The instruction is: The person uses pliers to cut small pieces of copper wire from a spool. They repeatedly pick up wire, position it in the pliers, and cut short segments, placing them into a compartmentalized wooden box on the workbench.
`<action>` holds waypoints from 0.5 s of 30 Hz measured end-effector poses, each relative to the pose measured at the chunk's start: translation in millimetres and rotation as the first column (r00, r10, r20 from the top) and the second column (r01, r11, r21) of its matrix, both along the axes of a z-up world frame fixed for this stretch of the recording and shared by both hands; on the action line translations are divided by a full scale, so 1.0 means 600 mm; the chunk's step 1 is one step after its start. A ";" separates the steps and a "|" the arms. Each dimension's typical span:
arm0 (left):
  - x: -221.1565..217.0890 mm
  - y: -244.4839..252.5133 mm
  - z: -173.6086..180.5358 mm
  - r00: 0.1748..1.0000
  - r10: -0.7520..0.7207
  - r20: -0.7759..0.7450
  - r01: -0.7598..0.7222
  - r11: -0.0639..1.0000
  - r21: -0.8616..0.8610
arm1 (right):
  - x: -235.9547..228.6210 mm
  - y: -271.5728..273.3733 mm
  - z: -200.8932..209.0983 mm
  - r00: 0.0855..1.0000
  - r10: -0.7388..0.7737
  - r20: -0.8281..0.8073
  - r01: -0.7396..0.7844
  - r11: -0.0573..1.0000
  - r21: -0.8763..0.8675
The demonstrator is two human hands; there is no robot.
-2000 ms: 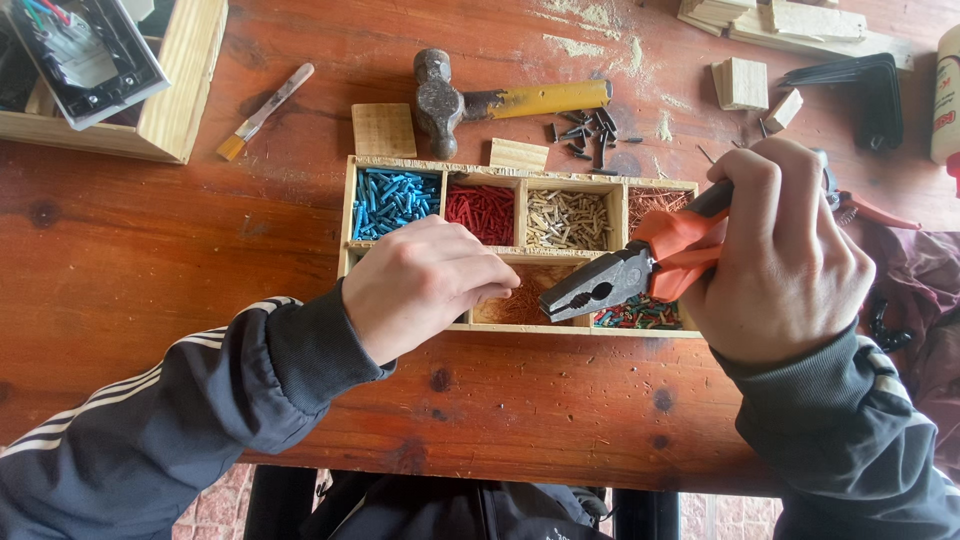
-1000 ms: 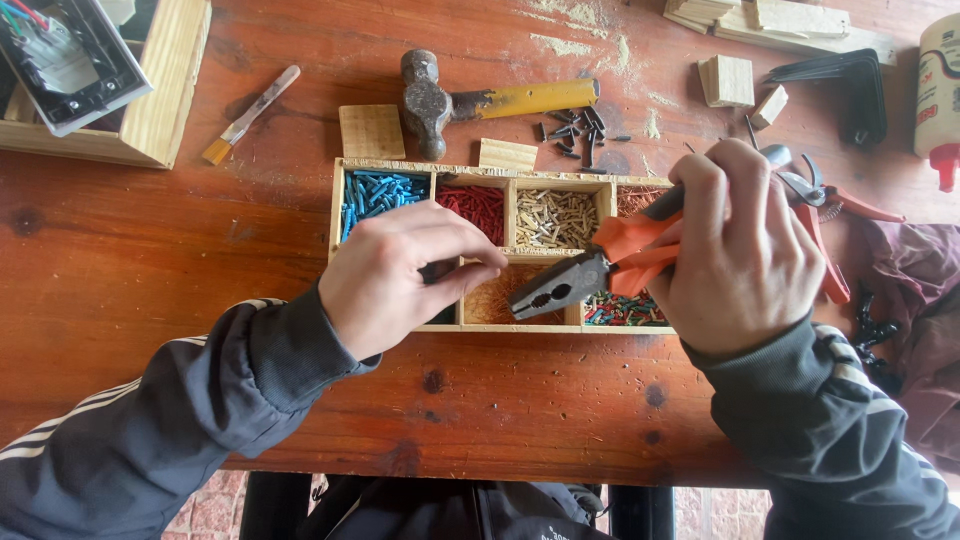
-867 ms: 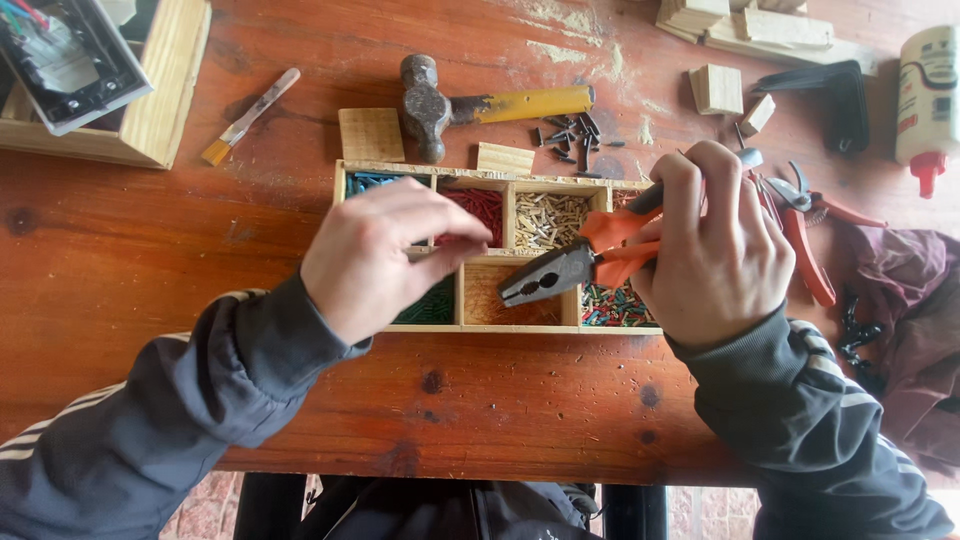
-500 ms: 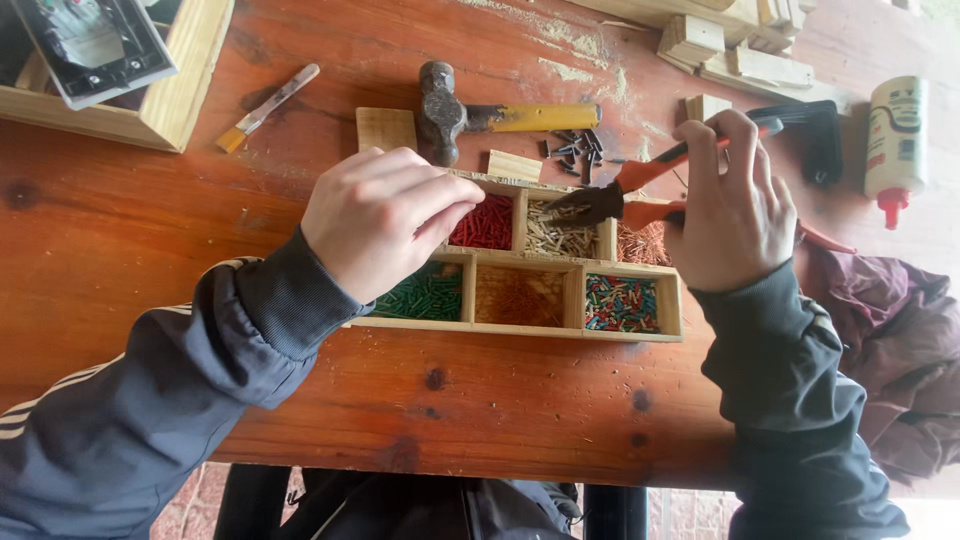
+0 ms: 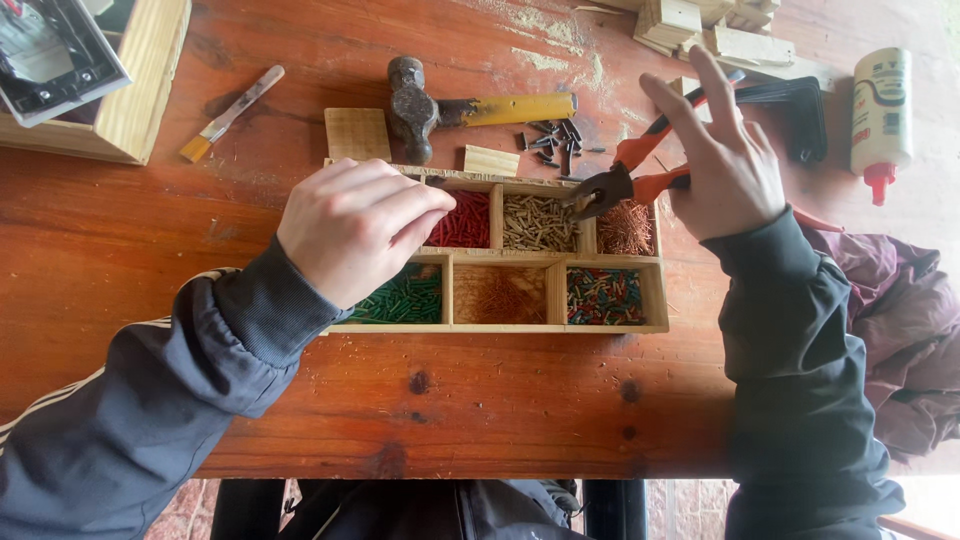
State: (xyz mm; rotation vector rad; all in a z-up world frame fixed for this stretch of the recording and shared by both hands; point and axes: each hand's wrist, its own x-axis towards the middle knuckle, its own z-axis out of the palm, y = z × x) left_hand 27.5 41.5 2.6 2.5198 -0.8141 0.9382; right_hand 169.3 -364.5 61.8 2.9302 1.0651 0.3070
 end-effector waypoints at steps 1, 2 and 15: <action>0.000 0.001 -0.001 1.000 0.002 0.001 -0.002 1.000 0.000 | 0.005 -0.004 -0.007 1.000 0.002 0.001 -0.002 1.000 0.000; 0.001 0.001 -0.002 1.000 0.003 -0.004 -0.003 1.000 0.009 | 0.009 -0.008 -0.014 0.996 0.020 0.089 -0.013 0.997 -0.078; 0.000 0.000 0.000 1.000 -0.021 -0.022 0.021 1.000 -0.001 | -0.006 0.004 0.012 0.983 0.160 0.089 -0.167 0.984 0.070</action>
